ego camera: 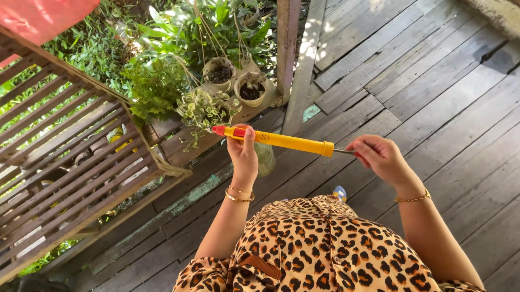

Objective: Watering hanging plants with a hand-pumped sprayer on a wooden balcony.

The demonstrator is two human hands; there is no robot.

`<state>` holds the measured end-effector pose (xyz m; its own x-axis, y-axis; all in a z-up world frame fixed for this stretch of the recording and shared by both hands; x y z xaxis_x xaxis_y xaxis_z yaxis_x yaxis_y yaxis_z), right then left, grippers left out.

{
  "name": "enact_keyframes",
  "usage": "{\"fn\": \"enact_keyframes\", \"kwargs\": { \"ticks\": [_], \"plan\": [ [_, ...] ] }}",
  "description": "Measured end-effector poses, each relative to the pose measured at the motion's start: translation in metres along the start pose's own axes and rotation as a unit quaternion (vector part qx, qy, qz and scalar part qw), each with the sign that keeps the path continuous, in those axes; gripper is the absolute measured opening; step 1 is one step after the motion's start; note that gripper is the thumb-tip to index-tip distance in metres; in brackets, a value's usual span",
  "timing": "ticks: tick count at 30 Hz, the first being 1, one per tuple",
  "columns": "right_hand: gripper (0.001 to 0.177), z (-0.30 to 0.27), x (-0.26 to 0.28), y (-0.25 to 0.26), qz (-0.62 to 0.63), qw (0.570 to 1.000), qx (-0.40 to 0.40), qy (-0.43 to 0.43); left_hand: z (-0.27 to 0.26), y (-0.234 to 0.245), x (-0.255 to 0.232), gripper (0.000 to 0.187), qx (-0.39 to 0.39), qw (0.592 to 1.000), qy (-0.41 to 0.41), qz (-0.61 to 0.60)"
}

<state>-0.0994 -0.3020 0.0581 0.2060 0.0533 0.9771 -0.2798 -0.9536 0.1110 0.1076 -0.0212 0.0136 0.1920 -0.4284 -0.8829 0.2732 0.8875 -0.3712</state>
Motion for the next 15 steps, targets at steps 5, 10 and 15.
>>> {"fn": "enact_keyframes", "kwargs": {
  "ticks": [5,10,15],
  "plan": [
    [0.022,-0.004,0.012,-0.013,-0.064,0.996,-0.053,0.011,-0.007,-0.014,-0.004,0.020,-0.017,1.000,0.006,-0.008],
    [0.022,-0.002,0.013,-0.007,-0.071,0.994,-0.062,0.059,-0.014,-0.027,-0.005,0.021,-0.026,1.000,-0.001,-0.006],
    [0.020,-0.022,0.013,0.028,-0.068,0.996,-0.024,0.059,-0.028,-0.052,-0.002,0.021,-0.020,1.000,-0.006,-0.016]
  ]
}}
Point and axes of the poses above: each hand's wrist, its own z-axis towards the middle knuckle, its own y-axis out of the back of the hand, x = y × z, the point moved 1 cm from there along z, towards the middle knuckle, and after that the axes turned 5 degrees about -y, right-handed, at the moved point
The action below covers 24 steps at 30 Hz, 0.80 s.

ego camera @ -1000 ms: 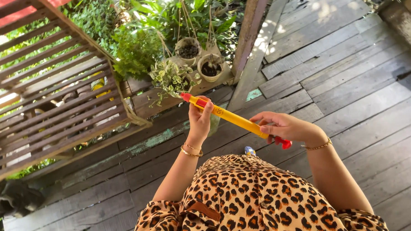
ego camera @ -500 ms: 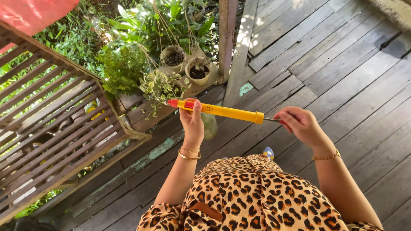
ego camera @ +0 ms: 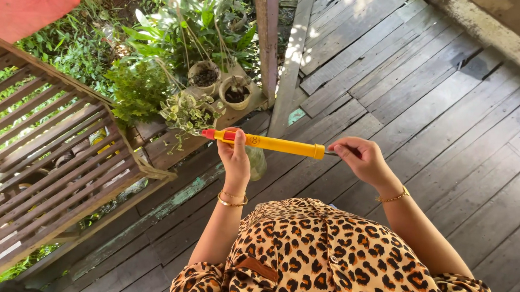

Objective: Watering hanging plants with a hand-pumped sprayer on a wooden balcony.

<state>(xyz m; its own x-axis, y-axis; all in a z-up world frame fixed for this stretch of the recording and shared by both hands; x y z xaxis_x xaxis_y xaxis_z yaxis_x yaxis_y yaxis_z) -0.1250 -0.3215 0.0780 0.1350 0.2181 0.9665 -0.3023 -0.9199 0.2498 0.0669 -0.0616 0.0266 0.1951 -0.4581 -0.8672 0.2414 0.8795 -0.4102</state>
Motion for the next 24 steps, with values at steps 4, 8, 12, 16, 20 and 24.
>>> {"fn": "enact_keyframes", "kwargs": {
  "ticks": [4,8,12,16,20,24],
  "plan": [
    [0.019,-0.018,-0.011,0.042,0.020,0.999,-0.018,-0.037,-0.011,-0.019,0.001,0.021,-0.011,1.000,-0.003,0.015],
    [0.018,-0.033,-0.020,0.081,0.024,0.998,-0.044,-0.035,-0.023,-0.037,0.006,0.021,-0.025,1.000,-0.008,0.011],
    [0.018,-0.042,-0.026,0.093,0.002,0.999,-0.032,-0.030,-0.042,-0.056,0.011,0.020,-0.027,0.999,-0.001,0.023],
    [0.018,-0.044,-0.026,0.082,0.010,1.000,-0.022,-0.012,-0.060,-0.075,0.021,0.020,-0.019,1.000,0.000,-0.003],
    [0.019,-0.047,-0.024,0.087,-0.003,1.000,-0.013,0.016,-0.075,-0.087,0.022,0.019,-0.018,1.000,0.005,0.012],
    [0.017,-0.054,-0.017,0.107,-0.043,0.998,-0.033,0.042,-0.079,-0.087,0.030,0.020,-0.039,0.999,-0.004,0.015]
  ]
}}
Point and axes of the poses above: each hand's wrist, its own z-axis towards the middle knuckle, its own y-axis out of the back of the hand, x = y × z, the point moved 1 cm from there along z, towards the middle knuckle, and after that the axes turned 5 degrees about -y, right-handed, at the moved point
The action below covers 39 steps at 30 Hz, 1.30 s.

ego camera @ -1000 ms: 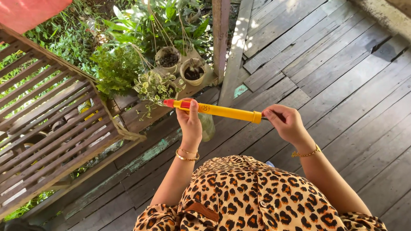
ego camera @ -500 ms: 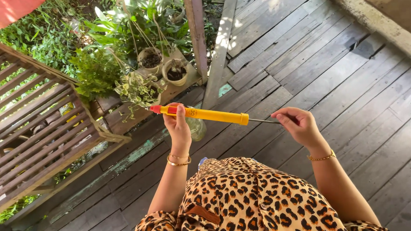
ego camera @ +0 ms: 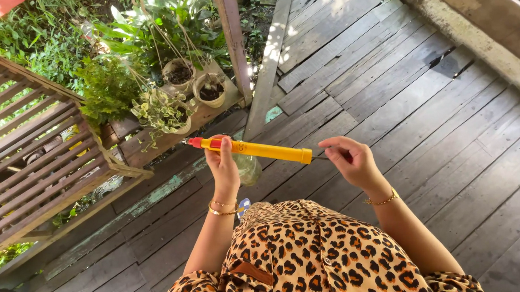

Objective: Watering hanging plants with a hand-pumped sprayer on a wooden balcony.

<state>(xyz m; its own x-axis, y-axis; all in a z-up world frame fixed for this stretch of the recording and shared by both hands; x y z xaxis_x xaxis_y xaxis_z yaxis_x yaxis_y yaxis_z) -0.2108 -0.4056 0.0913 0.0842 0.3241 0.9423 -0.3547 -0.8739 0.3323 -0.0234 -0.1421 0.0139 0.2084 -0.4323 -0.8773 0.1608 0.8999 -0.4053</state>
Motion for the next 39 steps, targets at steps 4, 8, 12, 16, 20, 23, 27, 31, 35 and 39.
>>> {"fn": "enact_keyframes", "kwargs": {
  "ticks": [4,8,12,16,20,23,27,31,35,39],
  "plan": [
    [0.016,-0.011,-0.012,0.016,0.005,1.000,0.009,0.000,-0.003,-0.009,-0.005,0.021,0.003,1.000,0.006,-0.016],
    [0.016,-0.018,-0.020,0.041,0.039,0.999,-0.030,-0.023,-0.001,-0.012,-0.004,0.022,0.005,1.000,-0.009,0.006],
    [0.015,-0.025,-0.025,0.037,0.039,0.995,-0.056,-0.071,0.000,-0.015,0.002,0.023,0.013,1.000,0.003,-0.012],
    [0.014,-0.022,-0.019,0.018,0.019,0.997,-0.057,-0.045,0.004,-0.012,0.003,0.022,0.025,1.000,0.008,-0.010],
    [0.015,-0.014,-0.003,-0.007,0.005,0.998,-0.054,-0.040,0.012,-0.006,-0.004,0.019,0.040,0.999,0.014,-0.003],
    [0.017,-0.004,0.008,-0.029,0.020,0.999,-0.042,-0.024,0.021,-0.001,-0.013,0.018,0.045,0.999,0.010,-0.006],
    [0.028,0.010,0.025,-0.059,0.036,0.999,-0.019,-0.016,0.031,0.013,-0.022,0.016,0.042,0.999,0.007,0.001],
    [0.031,0.021,0.034,-0.080,0.019,0.999,-0.028,-0.020,0.040,0.030,-0.026,0.015,0.042,0.999,0.006,0.009],
    [0.028,0.023,0.038,-0.080,0.015,1.000,-0.018,-0.012,0.045,0.047,-0.028,0.015,0.043,0.999,0.015,0.013],
    [0.032,0.017,0.042,-0.077,0.025,0.999,-0.010,-0.031,0.049,0.048,-0.033,0.015,0.051,0.998,0.018,0.023]
  ]
}}
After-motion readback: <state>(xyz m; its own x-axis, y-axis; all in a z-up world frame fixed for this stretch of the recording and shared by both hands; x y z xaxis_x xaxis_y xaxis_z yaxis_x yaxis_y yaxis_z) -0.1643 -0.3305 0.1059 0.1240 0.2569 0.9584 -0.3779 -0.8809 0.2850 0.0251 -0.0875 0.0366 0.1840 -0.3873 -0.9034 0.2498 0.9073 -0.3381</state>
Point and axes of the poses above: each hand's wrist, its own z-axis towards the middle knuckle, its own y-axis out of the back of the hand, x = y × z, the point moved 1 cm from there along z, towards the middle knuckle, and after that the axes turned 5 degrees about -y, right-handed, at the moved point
